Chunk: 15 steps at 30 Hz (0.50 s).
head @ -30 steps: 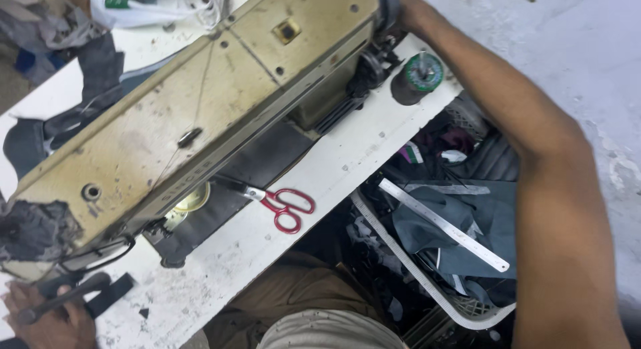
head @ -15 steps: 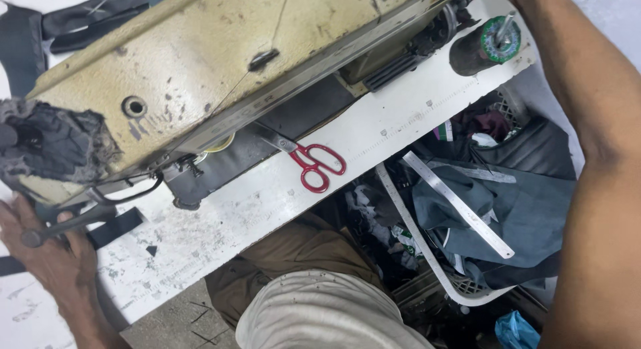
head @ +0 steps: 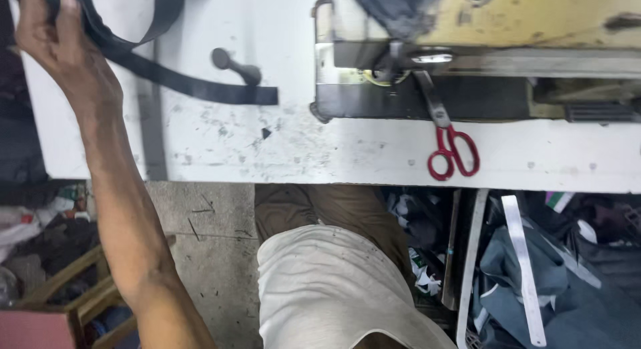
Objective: The person cuts a long strip of dark fabric into smaller pieces using red-handled scissors. They repeatedly measure, fold, and trim the fabric on a white work table next to a sewing machine.
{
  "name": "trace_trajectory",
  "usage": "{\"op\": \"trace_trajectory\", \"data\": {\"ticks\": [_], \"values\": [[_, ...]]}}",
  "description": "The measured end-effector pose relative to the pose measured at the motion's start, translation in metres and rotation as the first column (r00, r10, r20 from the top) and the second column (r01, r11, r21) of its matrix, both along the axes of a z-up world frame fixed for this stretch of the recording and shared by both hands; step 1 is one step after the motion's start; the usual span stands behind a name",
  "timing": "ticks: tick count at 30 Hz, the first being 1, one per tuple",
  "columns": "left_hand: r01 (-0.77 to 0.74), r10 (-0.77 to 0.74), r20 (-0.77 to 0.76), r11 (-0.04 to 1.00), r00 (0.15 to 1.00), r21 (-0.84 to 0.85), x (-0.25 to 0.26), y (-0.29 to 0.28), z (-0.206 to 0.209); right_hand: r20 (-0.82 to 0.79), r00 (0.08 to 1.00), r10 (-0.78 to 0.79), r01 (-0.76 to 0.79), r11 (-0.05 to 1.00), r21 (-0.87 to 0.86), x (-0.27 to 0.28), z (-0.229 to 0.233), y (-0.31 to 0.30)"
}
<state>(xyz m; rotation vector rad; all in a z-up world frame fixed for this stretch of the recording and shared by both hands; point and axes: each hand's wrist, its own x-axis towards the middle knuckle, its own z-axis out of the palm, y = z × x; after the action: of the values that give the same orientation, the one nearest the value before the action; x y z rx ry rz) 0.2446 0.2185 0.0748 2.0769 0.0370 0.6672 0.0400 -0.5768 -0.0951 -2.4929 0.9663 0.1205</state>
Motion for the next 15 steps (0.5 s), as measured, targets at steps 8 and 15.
{"op": "trace_trajectory", "data": {"ticks": [8,15], "values": [[0.068,-0.145,-0.238,0.949,0.96,-0.307,-0.043,0.026,0.131,0.245,0.944,-0.219,0.227,0.974,-0.004,-0.019,0.063,0.102],[0.643,-0.641,-0.559,0.729,0.525,-0.232,-0.135,0.026,0.206,0.683,0.725,-0.089,0.127,0.992,-0.005,-0.065,0.148,0.194]]}}
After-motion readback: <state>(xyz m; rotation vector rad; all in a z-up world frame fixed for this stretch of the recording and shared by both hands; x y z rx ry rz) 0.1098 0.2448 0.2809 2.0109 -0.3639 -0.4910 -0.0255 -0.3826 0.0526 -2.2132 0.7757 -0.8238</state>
